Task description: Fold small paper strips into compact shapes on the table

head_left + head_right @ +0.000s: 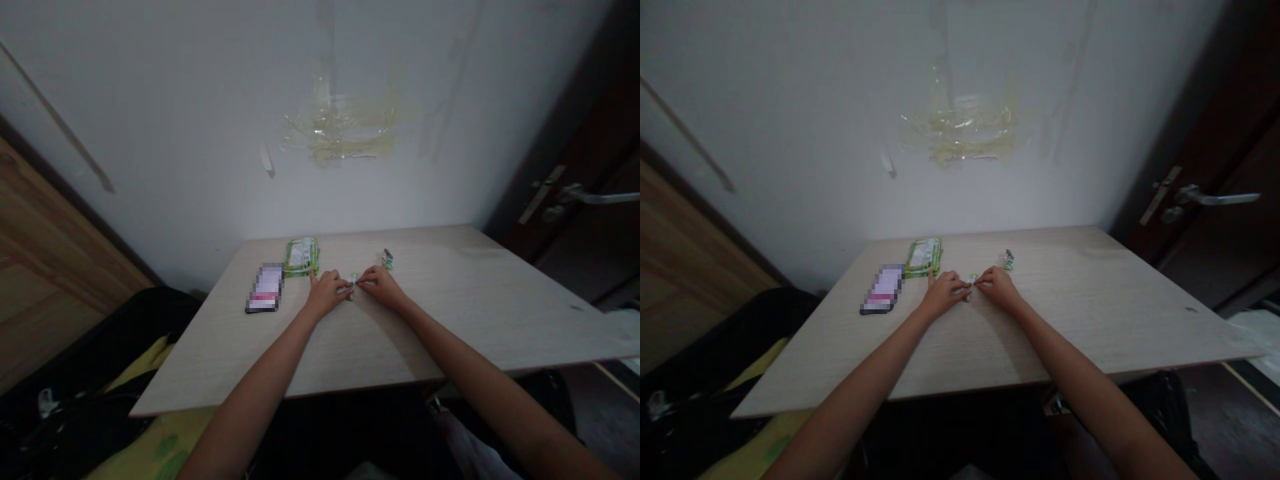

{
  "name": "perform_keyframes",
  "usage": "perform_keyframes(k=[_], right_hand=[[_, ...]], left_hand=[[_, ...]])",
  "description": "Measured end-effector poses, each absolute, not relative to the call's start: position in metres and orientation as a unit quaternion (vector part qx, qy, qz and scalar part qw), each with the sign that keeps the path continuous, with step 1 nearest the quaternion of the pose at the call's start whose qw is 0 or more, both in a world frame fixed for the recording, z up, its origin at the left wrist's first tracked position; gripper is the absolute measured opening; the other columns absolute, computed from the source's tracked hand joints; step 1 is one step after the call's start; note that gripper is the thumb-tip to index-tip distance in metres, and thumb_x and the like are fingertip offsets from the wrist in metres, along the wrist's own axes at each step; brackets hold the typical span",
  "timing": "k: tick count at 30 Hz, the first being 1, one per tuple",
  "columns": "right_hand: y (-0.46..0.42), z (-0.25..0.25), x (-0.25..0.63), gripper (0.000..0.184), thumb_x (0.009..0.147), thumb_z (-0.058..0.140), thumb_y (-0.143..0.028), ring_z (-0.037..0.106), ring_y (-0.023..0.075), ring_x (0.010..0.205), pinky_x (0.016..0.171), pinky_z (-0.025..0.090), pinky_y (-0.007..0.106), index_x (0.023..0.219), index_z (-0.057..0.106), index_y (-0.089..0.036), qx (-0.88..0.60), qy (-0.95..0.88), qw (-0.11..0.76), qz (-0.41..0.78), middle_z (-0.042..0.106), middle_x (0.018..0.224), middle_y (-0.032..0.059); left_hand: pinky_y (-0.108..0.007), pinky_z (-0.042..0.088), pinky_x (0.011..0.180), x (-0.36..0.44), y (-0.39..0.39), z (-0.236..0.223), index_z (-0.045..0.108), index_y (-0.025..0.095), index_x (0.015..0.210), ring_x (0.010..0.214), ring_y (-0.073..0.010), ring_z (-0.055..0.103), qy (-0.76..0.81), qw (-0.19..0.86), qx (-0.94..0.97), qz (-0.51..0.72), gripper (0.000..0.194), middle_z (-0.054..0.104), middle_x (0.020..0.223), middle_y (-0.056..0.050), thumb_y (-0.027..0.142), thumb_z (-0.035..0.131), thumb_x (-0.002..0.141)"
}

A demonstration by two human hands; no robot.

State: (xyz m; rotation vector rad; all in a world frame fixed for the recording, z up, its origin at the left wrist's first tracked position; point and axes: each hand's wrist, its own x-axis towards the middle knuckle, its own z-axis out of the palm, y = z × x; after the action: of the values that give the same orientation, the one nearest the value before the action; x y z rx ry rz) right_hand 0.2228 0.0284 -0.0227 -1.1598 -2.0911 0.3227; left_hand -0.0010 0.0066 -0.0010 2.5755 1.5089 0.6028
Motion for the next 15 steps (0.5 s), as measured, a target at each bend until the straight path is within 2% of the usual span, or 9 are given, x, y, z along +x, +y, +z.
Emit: perform_keyframes(k=[10,15], right_hand=[[0.0266,-0.0253,0.2233,0.013,0.083,0.072,-0.034,0.064,0.0208,0.094,0.091,0.049,0.035,0.089,0.082,-0.027,-0.437,-0.824,0.345,0.102,0.071,0.101,0.0080],[0.0234,-0.0236,0.2221,0.014,0.084,0.072,-0.034,0.063,0.0222,0.098,0.093,0.048,0.036,0.088,0.082,-0.025,-0.468,-0.813,0.335,0.090,0.068,0.106,0.0100]], left_hand=[[-0.059,0.008,0.116,-0.0012,0.0071,-0.0028,0.074,0.036,0.110,0.110,-0.0232,0.054,0.499,0.057,0.841,0.202,0.028,0.062,0.105,-0.003,0.051,0.059,0.091],[-0.057,0.011,0.115,-0.0017,0.0093,-0.0049,0.074,0.036,0.109,0.111,-0.0234,0.054,0.498,0.064,0.841,0.202,0.027,0.061,0.105,-0.002,0.050,0.061,0.090]])
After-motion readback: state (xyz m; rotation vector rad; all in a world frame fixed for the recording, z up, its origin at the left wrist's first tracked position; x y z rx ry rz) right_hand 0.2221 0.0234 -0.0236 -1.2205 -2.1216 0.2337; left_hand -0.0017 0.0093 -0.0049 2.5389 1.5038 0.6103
